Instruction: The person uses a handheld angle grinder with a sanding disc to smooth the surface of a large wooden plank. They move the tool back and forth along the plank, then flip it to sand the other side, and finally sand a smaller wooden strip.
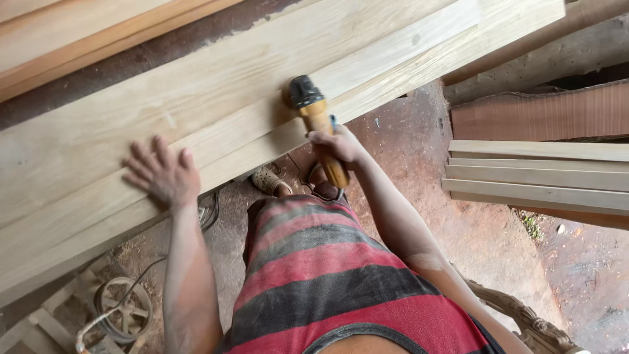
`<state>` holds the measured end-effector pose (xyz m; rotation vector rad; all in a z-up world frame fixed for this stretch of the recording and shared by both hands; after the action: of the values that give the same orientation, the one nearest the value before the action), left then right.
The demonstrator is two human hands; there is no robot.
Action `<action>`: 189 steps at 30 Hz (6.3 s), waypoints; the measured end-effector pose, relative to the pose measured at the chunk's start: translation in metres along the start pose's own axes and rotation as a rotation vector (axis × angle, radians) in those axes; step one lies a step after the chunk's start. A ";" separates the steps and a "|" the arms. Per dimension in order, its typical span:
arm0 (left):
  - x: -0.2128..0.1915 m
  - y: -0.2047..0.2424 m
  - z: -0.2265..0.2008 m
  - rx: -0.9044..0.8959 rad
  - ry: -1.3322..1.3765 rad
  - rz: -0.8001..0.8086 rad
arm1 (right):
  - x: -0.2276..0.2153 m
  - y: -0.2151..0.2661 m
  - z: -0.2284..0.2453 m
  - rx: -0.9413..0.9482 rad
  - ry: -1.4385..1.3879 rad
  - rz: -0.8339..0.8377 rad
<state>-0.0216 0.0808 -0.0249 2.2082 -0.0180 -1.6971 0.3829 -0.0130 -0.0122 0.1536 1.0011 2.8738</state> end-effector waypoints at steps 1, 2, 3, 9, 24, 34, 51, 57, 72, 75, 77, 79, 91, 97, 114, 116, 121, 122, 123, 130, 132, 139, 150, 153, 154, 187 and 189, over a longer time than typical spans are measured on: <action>-0.002 0.000 0.008 0.012 0.020 -0.035 | -0.016 0.002 0.002 -0.005 -0.055 -0.045; -0.004 0.000 0.013 0.026 0.038 -0.067 | -0.031 0.005 0.002 -0.008 -0.112 -0.091; -0.003 -0.002 0.013 0.049 0.019 -0.092 | -0.044 0.007 0.003 -0.020 -0.158 -0.130; -0.008 0.003 0.008 0.099 0.028 -0.193 | -0.054 0.013 0.008 -0.022 -0.174 -0.163; 0.005 -0.001 0.026 0.028 -0.057 -0.079 | 0.017 0.014 -0.001 0.021 0.056 0.056; 0.000 0.003 0.017 -0.031 -0.134 0.127 | -0.040 0.033 0.006 0.026 -0.189 -0.062; 0.011 0.012 0.016 0.193 -0.188 0.098 | 0.065 -0.013 0.013 -0.023 0.134 0.178; 0.019 0.006 0.021 0.191 -0.240 0.103 | -0.031 -0.012 0.016 -0.021 -0.075 0.056; 0.014 0.014 -0.011 0.149 -0.341 0.204 | -0.162 0.017 0.026 -0.076 -0.140 -0.194; 0.030 0.016 -0.057 0.159 -0.342 0.310 | -0.125 0.010 0.012 -0.077 -0.119 -0.102; 0.046 0.027 -0.101 0.215 -0.357 0.362 | -0.107 0.001 0.007 -0.076 -0.059 -0.045; 0.057 0.036 -0.148 0.281 -0.306 0.338 | -0.107 -0.004 0.008 -0.102 0.056 -0.022; 0.066 0.058 -0.267 0.372 -0.125 0.141 | -0.320 -0.009 0.040 -0.073 -0.098 -0.194; 0.064 0.055 -0.274 0.265 -0.118 0.100 | -0.424 -0.018 0.060 -0.189 -0.247 -0.294; 0.072 0.032 -0.296 0.224 -0.333 0.273 | -0.433 -0.003 0.047 -0.162 -0.206 -0.342; 0.066 0.030 -0.304 0.228 -0.363 0.301 | -0.447 0.009 0.052 -0.229 -0.228 -0.333; 0.054 0.035 -0.318 0.359 -0.369 0.342 | -0.447 0.074 0.059 -0.351 -0.356 -0.325; 0.051 0.040 -0.313 0.382 -0.371 0.343 | -0.441 0.088 0.058 -0.338 -0.381 -0.309; 0.050 0.045 -0.309 0.413 -0.347 0.353 | -0.432 0.101 0.056 -0.324 -0.406 -0.293; 0.056 0.014 -0.260 0.401 -0.164 0.347 | -0.341 0.137 0.043 -0.322 -0.423 -0.185; 0.044 -0.009 -0.238 0.374 -0.183 0.244 | -0.300 0.134 0.042 -0.310 -0.346 -0.139; 0.018 -0.008 -0.166 0.529 -0.272 -0.232 | -0.151 0.099 0.050 -0.205 -0.162 0.034; 0.035 -0.002 -0.156 0.605 -0.154 -0.330 | 0.010 0.053 0.070 -0.189 0.175 0.310; 0.046 -0.001 -0.154 0.589 -0.178 -0.272 | 0.001 0.058 0.063 -0.134 0.076 0.233; 0.047 -0.002 -0.152 0.586 -0.179 -0.269 | -0.011 0.057 0.061 -0.105 0.101 0.173; 0.017 0.017 -0.151 0.475 -0.311 -0.296 | -0.455 0.047 0.087 -0.179 -0.173 -0.396; 0.015 0.010 -0.153 0.466 -0.310 -0.298 | -0.474 0.045 0.090 -0.188 -0.204 -0.431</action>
<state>0.1286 0.1094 -0.0027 2.3210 -0.1886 -2.3941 0.8614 -0.0507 0.0555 0.1856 0.6315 2.4797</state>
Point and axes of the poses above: each hand's wrist, its own y-axis away from the middle knuckle, its own x-axis out of the palm, z = x × y, the point moved 9 cm from there along -y, towards the middle knuckle, and after that the axes turned 7 degrees about -x, right-handed, at the moved point
